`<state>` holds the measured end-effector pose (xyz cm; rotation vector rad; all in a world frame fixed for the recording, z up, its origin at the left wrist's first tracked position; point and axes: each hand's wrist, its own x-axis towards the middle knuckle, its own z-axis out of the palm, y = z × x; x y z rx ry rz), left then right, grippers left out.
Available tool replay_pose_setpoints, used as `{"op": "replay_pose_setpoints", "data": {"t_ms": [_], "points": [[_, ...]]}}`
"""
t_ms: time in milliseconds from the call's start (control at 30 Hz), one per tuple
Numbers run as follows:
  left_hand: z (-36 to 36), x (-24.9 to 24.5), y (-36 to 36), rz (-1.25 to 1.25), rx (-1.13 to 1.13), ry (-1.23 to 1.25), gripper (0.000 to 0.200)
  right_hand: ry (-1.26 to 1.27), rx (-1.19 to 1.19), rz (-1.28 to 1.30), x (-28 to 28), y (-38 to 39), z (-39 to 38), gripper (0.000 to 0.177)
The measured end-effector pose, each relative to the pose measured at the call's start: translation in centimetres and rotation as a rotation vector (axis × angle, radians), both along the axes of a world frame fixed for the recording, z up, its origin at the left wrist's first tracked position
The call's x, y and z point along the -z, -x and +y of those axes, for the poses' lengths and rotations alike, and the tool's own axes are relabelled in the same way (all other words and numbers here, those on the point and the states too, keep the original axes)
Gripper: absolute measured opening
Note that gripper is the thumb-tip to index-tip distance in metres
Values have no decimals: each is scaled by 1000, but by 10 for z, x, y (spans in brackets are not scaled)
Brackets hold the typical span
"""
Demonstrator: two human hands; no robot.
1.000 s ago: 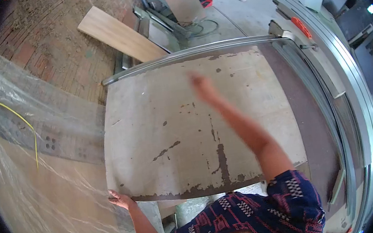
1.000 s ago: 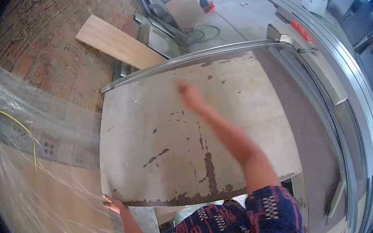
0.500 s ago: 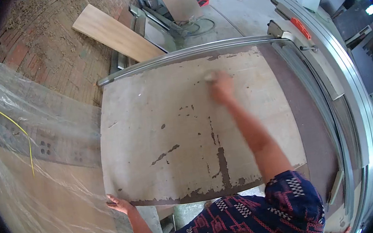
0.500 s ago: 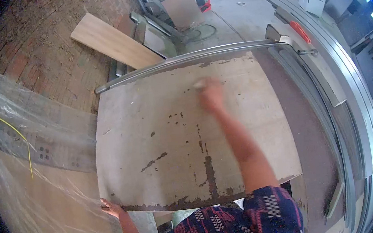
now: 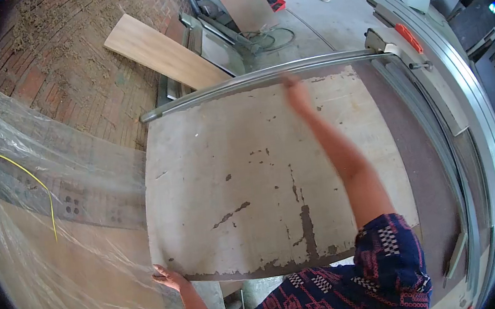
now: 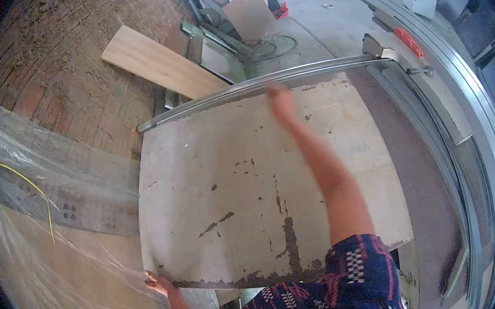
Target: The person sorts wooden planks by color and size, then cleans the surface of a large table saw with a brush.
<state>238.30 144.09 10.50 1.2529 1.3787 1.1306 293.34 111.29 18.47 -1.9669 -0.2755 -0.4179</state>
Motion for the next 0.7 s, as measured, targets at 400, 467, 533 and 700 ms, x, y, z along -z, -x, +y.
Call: {"op": "replay_pose_setpoints", "data": {"t_ms": [400,467,533,700], "points": [[-4,-8,-3,35,-15,5,96,922,494,332,52,-73,-167,53],[-5,-5,-5,1,-16,-4,97,921,391,268,55,-85,-139,53],[-5,-6,-4,49,-36,8,98,896,270,-82,93,-109,-99,47],[-7,-9,-7,29,-36,-3,98,661,-33,5,61,12,116,47]]}}
